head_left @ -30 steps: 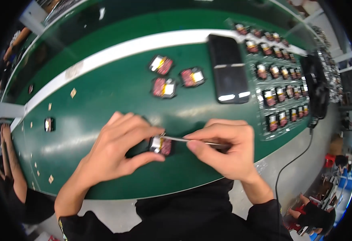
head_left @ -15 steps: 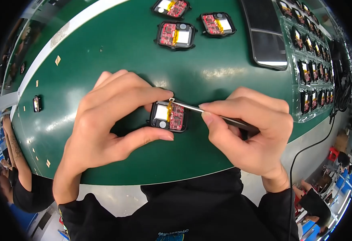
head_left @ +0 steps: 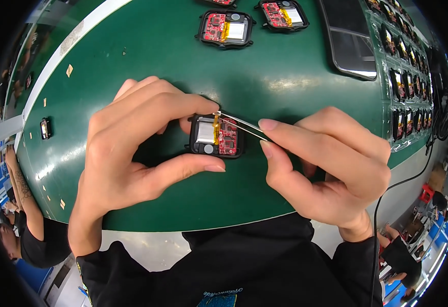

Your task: The person is assembling small electronic components, specifically attaching a yellow ribbon cable using tweezers and their fingers.

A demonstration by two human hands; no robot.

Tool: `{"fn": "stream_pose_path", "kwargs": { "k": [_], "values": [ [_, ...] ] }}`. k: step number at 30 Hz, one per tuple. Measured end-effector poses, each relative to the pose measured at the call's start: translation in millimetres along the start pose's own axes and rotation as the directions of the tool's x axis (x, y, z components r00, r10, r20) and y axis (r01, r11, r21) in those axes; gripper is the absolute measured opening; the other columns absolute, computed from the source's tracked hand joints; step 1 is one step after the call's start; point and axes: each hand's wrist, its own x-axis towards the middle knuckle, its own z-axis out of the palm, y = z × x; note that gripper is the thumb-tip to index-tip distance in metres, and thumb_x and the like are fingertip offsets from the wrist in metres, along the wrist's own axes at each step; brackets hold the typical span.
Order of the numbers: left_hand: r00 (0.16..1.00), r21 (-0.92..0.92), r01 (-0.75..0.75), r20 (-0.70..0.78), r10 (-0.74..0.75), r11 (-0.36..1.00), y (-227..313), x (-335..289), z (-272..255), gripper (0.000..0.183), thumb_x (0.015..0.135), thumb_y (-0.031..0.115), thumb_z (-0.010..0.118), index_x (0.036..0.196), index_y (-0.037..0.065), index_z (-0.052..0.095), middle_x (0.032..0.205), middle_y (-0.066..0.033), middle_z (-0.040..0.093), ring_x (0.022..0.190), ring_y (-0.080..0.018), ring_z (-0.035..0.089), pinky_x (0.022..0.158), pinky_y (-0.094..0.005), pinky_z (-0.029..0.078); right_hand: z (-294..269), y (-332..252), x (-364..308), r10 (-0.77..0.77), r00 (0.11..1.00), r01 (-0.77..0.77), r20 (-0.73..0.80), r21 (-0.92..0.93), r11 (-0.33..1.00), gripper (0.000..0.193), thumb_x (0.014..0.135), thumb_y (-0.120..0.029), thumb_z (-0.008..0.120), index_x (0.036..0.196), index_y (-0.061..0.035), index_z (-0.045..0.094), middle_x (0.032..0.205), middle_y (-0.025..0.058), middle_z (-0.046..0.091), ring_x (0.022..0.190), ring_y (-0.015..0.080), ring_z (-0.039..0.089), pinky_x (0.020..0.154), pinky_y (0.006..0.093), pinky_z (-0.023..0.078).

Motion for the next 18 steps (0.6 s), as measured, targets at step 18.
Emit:
{"fn": "stream_pose_path", "kwargs": {
  "k": [18],
  "values": [
    [0.982, -0.126, -0.137, 0.112, 0.151, 0.983, -21.7, 5.6, -12.0, 0.074, 0.070, 0.055, 0.094, 0.111, -0.005, 0.080, 0.103, -0.0124, 0.080, 0.080, -0.0183, 0.062, 0.067, -0.0311, 0.039, -9.3, 0.1, 3.0, 0.078, 0.987, -0.094, 0.142, 0.107, 0.990, 0.023, 0.077, 0.011, 0.081, 0.099, 0.0046, 0.085, 0.071, 0.0082, 0.072, 0.056, 0.0109, 0.060, 0.049, 0.0248, 0.039]
  ]
}}
